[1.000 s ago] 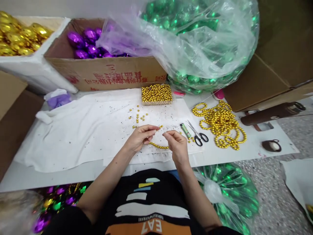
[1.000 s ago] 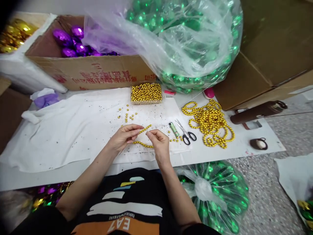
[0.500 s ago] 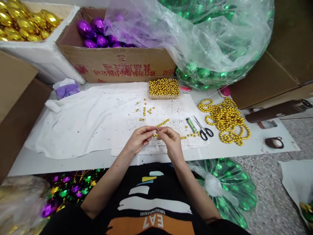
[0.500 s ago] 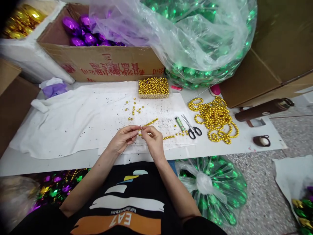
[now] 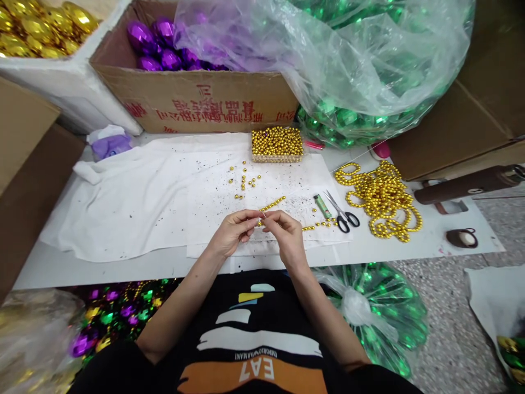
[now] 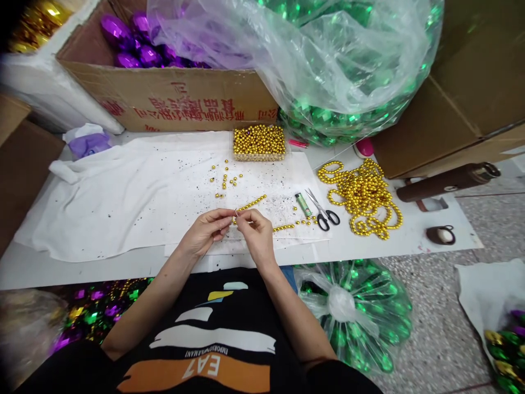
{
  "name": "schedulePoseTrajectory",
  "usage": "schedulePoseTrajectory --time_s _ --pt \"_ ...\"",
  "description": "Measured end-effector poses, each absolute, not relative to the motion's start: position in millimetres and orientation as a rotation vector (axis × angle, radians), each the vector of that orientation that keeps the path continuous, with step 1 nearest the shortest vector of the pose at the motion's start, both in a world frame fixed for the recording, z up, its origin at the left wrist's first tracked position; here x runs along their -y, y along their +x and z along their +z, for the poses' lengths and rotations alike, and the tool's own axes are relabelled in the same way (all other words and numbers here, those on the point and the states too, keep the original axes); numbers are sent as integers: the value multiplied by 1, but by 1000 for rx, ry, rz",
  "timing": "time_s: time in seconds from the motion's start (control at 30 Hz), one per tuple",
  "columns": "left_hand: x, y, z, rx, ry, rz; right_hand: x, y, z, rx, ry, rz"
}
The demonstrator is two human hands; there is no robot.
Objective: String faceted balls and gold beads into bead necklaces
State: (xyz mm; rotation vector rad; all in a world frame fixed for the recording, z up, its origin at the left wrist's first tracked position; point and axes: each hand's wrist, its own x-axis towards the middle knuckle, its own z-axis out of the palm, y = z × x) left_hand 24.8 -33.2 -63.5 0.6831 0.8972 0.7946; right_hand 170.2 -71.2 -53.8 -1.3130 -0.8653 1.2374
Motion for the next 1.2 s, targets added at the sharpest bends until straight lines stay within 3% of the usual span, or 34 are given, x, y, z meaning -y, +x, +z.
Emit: schedulePoseTrajectory --time_s 0.53,0.77,1.03,1.2 --pt "34 27 -67 -943 807 800 69 172 -57 860 -1324 1238" --pt "36 18 -61 -1022 1371 869 73 172 -54 1052 -1442 946" --pt "40 15 -48 -1042 1627 783 68 180 -49 710 -1260 1222" --pt "42 -4 -39 -927 1371 706 96 275 -23 354 -1014 1335"
